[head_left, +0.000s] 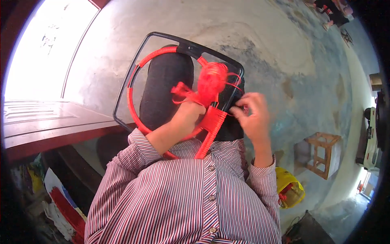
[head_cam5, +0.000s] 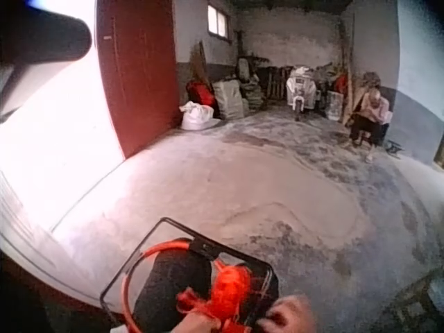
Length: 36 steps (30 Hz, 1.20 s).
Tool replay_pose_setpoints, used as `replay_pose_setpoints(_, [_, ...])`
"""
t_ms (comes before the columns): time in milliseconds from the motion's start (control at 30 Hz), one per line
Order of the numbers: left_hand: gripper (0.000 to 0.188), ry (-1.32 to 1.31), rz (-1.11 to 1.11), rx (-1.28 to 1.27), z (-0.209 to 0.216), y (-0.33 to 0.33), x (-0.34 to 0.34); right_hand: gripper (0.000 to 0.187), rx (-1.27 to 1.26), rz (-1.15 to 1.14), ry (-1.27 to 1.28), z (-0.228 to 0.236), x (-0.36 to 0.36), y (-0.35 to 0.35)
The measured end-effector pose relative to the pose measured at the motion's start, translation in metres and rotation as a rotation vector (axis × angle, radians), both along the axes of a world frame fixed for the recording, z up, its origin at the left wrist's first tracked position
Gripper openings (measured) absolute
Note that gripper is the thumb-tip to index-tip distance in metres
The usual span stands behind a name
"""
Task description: The person is seen wrapping a red plastic rope around a black circular frame, possibly for a furniture component or a sports hoop.
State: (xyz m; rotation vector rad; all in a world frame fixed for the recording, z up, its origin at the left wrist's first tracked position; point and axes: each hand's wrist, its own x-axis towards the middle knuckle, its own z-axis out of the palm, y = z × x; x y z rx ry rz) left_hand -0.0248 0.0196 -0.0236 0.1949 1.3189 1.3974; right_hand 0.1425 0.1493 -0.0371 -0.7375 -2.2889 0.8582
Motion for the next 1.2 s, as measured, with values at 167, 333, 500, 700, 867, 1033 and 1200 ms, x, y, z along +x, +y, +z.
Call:
replay_pose_setpoints(167, [0.013,1.178,-0.716,0.273,-0.002,-0.012,-0.018,0.031,0.039,0.017,-0.073,-0.005,-0.018,-0.031])
replay_pose_setpoints(333, [0.025,-0.307,-0.052,0.057,-0.017,0.0,-0.005,0.028,-0.324,0.0,0.325,-0.01,0.017,-0.009])
replay_pose_setpoints(500, [0.027,-0.375,-0.029,0.101,-0.013,0.002,-0.007,0.041,-1.066,0.098,0.977,0.028,0.098,0.006])
replay_pose_setpoints(700, [0.026,-0.349,-0.028,0.144,0.004,0.004,-0.004,0.025,-1.015,-0.026,1.242,0.03,0.188,0.046])
replay_pose_setpoints(867, [0.023,-0.308,-0.064,0.153,0.005,0.002,-0.004,0.022,-0.967,-0.33,0.72,0.024,0.073,-0.009])
replay_pose_setpoints(1033, [0.011,-0.125,-0.122,0.153,0.003,-0.008,-0.002,0.015,-0.991,0.02,0.275,0.01,0.021,-0.036])
replay_pose_setpoints(1200, [0.009,-0.075,-0.117,0.16,0.0,-0.005,-0.001,0.01,-0.979,-0.129,0.519,0.033,0.031,-0.019])
